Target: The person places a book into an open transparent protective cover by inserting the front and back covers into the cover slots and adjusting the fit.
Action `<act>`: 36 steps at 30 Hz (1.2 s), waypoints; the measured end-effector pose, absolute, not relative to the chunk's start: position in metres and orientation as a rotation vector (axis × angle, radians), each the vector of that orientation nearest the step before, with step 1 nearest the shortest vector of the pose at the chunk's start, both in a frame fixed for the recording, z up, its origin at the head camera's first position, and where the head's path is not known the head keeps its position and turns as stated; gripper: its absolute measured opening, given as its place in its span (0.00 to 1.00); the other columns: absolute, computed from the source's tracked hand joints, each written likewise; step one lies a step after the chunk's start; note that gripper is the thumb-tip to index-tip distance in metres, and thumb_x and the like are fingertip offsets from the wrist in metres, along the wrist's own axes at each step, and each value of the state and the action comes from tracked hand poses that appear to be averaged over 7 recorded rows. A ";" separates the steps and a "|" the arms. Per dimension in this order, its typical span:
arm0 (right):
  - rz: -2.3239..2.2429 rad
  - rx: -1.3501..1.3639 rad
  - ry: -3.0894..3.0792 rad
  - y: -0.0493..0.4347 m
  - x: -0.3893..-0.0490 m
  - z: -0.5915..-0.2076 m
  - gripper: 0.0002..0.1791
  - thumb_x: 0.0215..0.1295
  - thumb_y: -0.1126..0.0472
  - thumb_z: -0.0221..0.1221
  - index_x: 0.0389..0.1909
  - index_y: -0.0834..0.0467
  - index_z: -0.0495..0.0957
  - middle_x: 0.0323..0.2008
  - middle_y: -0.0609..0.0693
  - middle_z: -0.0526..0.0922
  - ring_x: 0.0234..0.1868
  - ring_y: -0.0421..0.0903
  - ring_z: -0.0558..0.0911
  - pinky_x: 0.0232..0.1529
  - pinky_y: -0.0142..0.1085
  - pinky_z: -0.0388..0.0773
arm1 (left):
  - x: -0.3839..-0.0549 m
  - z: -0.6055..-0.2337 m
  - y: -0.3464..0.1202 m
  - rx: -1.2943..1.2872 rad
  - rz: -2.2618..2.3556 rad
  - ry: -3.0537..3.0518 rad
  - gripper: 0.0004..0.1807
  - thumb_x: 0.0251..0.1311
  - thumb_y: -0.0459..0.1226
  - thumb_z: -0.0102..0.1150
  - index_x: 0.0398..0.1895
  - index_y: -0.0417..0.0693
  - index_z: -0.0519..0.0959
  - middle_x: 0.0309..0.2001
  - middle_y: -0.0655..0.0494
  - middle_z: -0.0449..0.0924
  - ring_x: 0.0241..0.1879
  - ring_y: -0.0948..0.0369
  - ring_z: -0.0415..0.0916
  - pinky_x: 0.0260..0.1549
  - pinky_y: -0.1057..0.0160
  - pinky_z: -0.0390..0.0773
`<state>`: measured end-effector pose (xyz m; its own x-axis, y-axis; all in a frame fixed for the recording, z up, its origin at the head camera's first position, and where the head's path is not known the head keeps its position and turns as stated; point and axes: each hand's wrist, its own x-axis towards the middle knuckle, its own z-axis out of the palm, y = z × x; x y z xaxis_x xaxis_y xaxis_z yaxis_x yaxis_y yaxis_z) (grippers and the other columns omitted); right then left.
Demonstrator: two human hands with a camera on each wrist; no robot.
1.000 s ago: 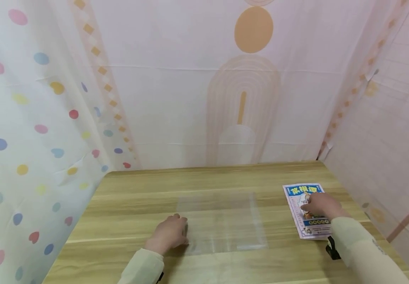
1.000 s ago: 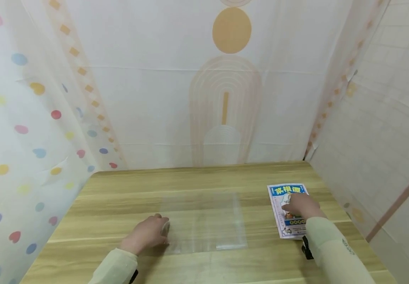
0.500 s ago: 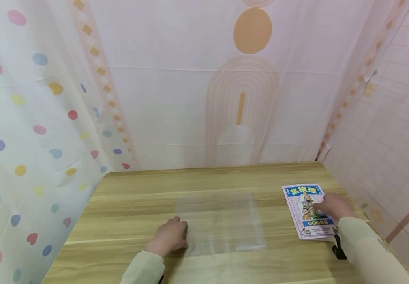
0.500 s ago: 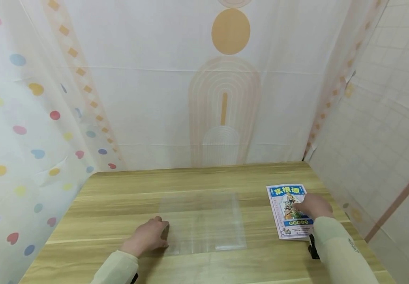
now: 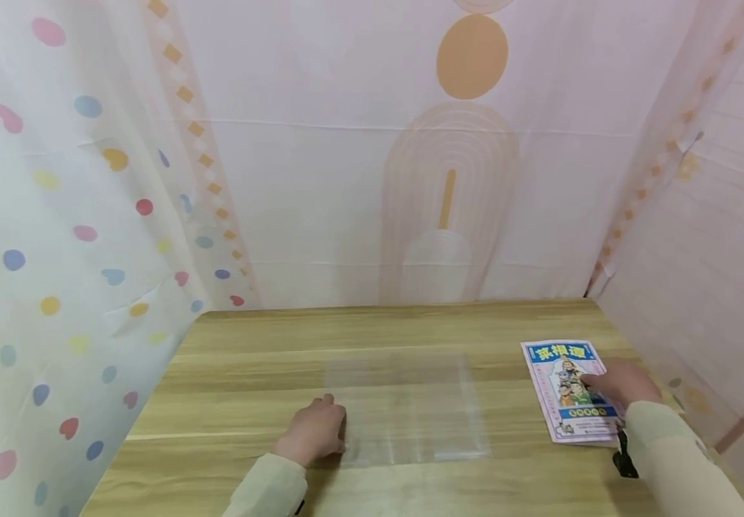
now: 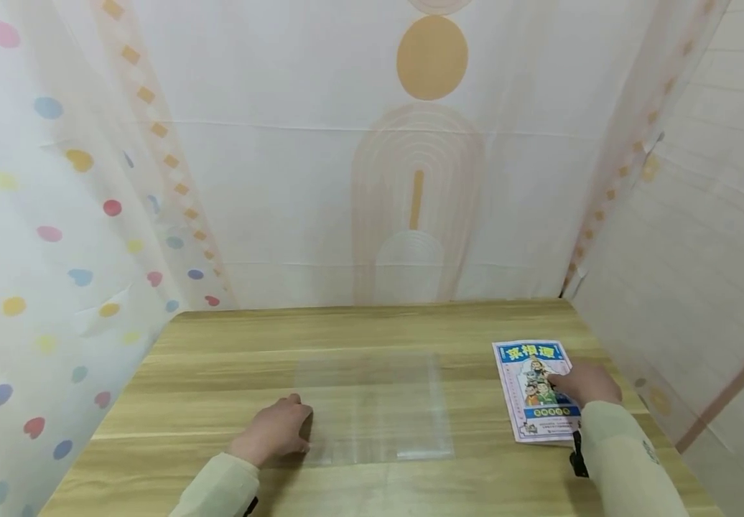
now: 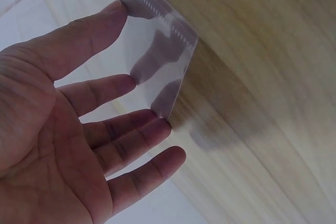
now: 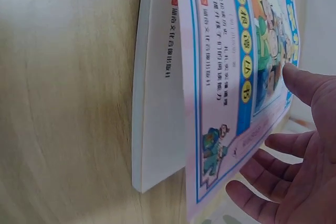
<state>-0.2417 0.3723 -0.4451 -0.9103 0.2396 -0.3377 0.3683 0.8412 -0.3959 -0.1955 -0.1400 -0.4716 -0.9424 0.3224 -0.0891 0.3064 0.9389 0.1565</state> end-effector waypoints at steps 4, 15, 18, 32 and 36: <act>-0.687 0.453 2.716 0.382 -0.241 -0.452 0.42 0.65 0.39 0.58 0.50 0.81 0.70 0.39 0.71 0.77 0.40 0.61 0.77 0.45 0.56 0.75 | -0.196 -0.472 -0.135 0.490 0.195 2.970 0.20 0.40 0.39 0.81 0.31 0.40 0.79 0.38 0.44 0.75 0.39 0.47 0.76 0.34 0.47 0.80; -0.711 0.451 2.634 0.382 -0.236 -0.452 0.44 0.66 0.37 0.56 0.52 0.80 0.71 0.41 0.71 0.77 0.40 0.59 0.77 0.45 0.54 0.75 | -0.191 -0.468 -0.129 0.475 0.150 2.963 0.21 0.40 0.39 0.81 0.33 0.39 0.80 0.38 0.44 0.75 0.38 0.48 0.75 0.32 0.48 0.80; -0.694 0.420 2.636 0.380 -0.236 -0.449 0.47 0.65 0.37 0.57 0.55 0.81 0.67 0.46 0.76 0.75 0.44 0.63 0.77 0.47 0.56 0.75 | -0.190 -0.468 -0.129 0.481 0.134 2.968 0.21 0.40 0.40 0.81 0.34 0.39 0.80 0.37 0.45 0.74 0.37 0.49 0.75 0.32 0.48 0.80; -0.714 0.492 2.658 0.377 -0.248 -0.465 0.33 0.65 0.46 0.63 0.45 0.78 0.74 0.34 0.65 0.77 0.36 0.57 0.76 0.39 0.49 0.74 | -0.189 -0.468 -0.130 0.488 0.107 2.990 0.21 0.40 0.40 0.81 0.32 0.39 0.79 0.36 0.45 0.73 0.37 0.48 0.76 0.31 0.48 0.80; -0.777 0.552 2.626 0.378 -0.251 -0.469 0.35 0.64 0.48 0.64 0.48 0.79 0.71 0.35 0.65 0.77 0.37 0.58 0.76 0.39 0.49 0.74 | -0.187 -0.468 -0.131 0.488 0.099 2.994 0.22 0.39 0.39 0.81 0.33 0.39 0.79 0.36 0.45 0.74 0.37 0.48 0.75 0.31 0.49 0.80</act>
